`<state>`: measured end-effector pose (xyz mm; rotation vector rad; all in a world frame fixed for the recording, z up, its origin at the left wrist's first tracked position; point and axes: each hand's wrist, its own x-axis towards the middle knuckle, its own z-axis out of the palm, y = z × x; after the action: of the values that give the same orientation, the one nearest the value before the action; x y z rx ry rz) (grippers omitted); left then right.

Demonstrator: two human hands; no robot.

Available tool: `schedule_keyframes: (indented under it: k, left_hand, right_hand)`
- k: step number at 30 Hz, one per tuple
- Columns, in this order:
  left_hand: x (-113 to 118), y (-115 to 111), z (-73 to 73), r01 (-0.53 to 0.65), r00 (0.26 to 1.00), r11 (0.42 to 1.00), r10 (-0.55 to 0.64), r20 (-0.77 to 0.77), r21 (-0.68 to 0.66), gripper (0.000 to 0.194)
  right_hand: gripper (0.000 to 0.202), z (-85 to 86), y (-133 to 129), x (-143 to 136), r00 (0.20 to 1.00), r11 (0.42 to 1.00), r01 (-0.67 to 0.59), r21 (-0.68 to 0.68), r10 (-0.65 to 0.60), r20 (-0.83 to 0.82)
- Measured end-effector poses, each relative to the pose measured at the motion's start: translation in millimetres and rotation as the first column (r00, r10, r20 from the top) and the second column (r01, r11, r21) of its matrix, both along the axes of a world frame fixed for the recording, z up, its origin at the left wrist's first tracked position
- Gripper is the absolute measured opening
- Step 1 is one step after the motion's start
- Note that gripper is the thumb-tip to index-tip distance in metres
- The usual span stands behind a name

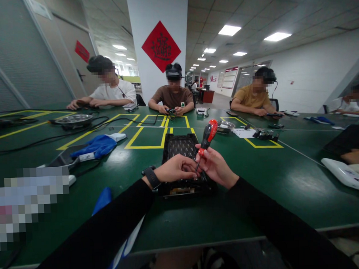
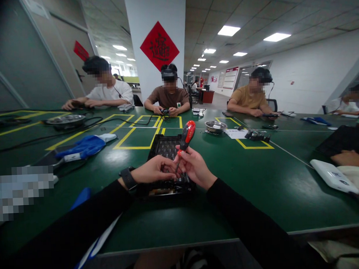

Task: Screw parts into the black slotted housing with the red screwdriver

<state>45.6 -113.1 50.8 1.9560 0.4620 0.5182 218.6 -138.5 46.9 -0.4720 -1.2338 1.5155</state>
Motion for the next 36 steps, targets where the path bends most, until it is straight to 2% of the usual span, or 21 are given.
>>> schedule_keyframes:
  k: [3, 7, 10, 13, 20, 23, 26, 32, 36]
  left_hand:
    - [-0.2, 1.2, -1.7, 0.002, 1.000, 1.000, -0.002, -0.005, -0.001, 0.030]
    - [0.1, 1.5, -1.6, 0.039, 0.999, 0.999, -0.039, 0.006, 0.005, 0.026]
    - [0.1, 1.2, 0.1, 0.047, 0.999, 0.997, -0.047, 0.000, 0.061, 0.025]
    - [0.1, 0.3, 1.7, 0.010, 1.000, 0.993, -0.008, -0.014, 0.117, 0.027]
    - [-0.3, -2.0, 2.3, 0.000, 0.999, 0.996, 0.003, -0.039, 0.087, 0.030]
    - [-0.9, -1.4, 2.4, 0.010, 0.999, 0.996, -0.006, -0.050, 0.090, 0.029]
    - [-1.3, -0.2, 2.4, 0.019, 0.999, 0.996, -0.015, -0.048, 0.092, 0.027]
    - [-2.1, 0.3, 3.5, 0.023, 0.997, 0.991, -0.013, -0.071, 0.134, 0.021]
    - [-2.0, -0.2, 3.5, 0.031, 0.998, 0.995, -0.026, -0.052, 0.100, 0.022]
  right_hand:
    - [0.032, 3.3, -1.6, 1.2, 1.000, 0.998, -0.027, -0.051, 0.027, -0.013]
    - [0.033, 2.7, -1.7, 2.2, 1.000, 0.999, -0.023, -0.044, 0.023, 0.007]
    - [0.034, 0.3, -1.1, 2.1, 1.000, 1.000, -0.019, -0.014, 0.019, 0.013]
    - [0.032, -2.1, 0.3, 1.5, 1.000, 1.000, -0.020, 0.007, 0.020, 0.018]
    - [0.033, -3.5, 2.4, 0.8, 1.000, 0.999, -0.017, 0.048, 0.016, 0.022]
    - [0.027, -0.4, 0.7, 1.5, 0.998, 0.998, -0.063, 0.009, 0.063, -0.006]
    - [0.030, 1.6, -0.7, 2.0, 0.996, 0.995, -0.092, -0.026, 0.092, -0.023]
    - [0.030, -3.6, 1.5, 0.9, 0.999, 0.999, -0.044, 0.031, 0.044, 0.001]
    - [0.028, -3.1, 1.8, 1.1, 0.999, 0.998, -0.040, 0.042, 0.040, 0.010]
